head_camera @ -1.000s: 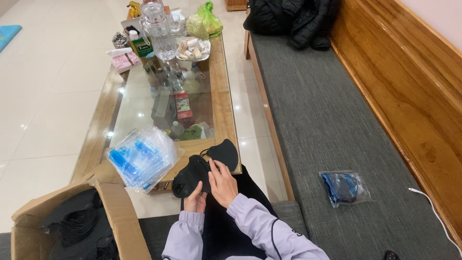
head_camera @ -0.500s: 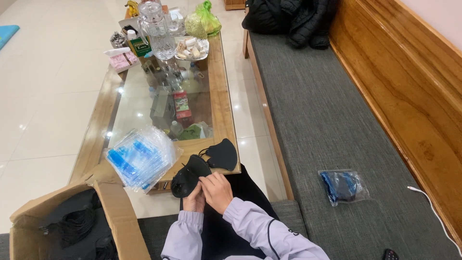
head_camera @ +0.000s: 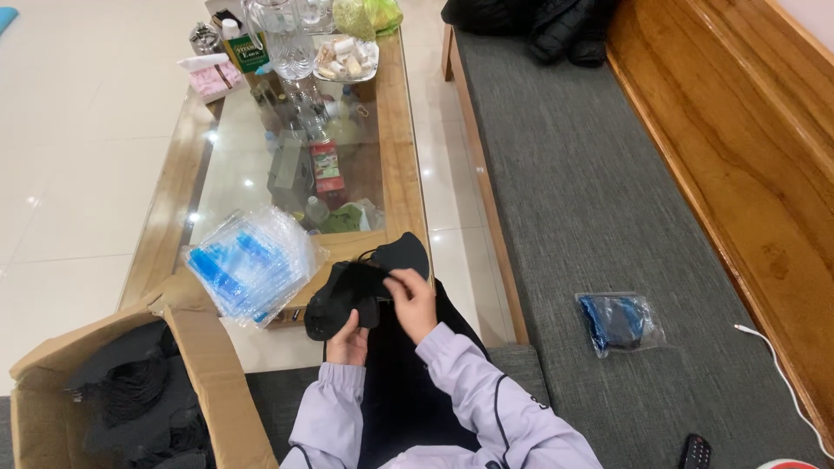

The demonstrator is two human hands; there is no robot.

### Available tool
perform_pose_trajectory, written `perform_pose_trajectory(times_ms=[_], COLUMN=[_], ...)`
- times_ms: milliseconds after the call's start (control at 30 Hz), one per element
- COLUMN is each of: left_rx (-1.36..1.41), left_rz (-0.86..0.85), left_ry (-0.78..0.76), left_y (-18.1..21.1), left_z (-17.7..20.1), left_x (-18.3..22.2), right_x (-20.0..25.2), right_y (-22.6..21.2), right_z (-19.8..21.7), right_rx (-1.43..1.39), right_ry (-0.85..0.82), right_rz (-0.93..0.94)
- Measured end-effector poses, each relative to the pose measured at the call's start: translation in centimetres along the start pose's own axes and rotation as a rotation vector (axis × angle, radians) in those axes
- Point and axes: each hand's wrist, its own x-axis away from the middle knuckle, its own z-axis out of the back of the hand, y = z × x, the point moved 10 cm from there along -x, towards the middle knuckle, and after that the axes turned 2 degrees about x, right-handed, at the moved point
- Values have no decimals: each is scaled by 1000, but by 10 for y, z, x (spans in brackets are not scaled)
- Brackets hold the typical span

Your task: Package black face masks into individual plastic bags

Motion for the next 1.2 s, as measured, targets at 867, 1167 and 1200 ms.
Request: perform_pose_trajectory(times_ms=[867, 1167, 1200], left_rx=[2, -75, -97], left_rz=[17, 14, 9], left_ry=[-12, 1, 2], left_y=[-5, -2, -3], left_z=[4, -4, -3], left_x=[0, 6, 6], right_x=[-27, -29, -29], right_y=[62, 101, 101], right_z=[20, 15, 14], right_rx=[593, 609, 604], right_ry=[-276, -290, -295], right_rz=[-495, -443, -436])
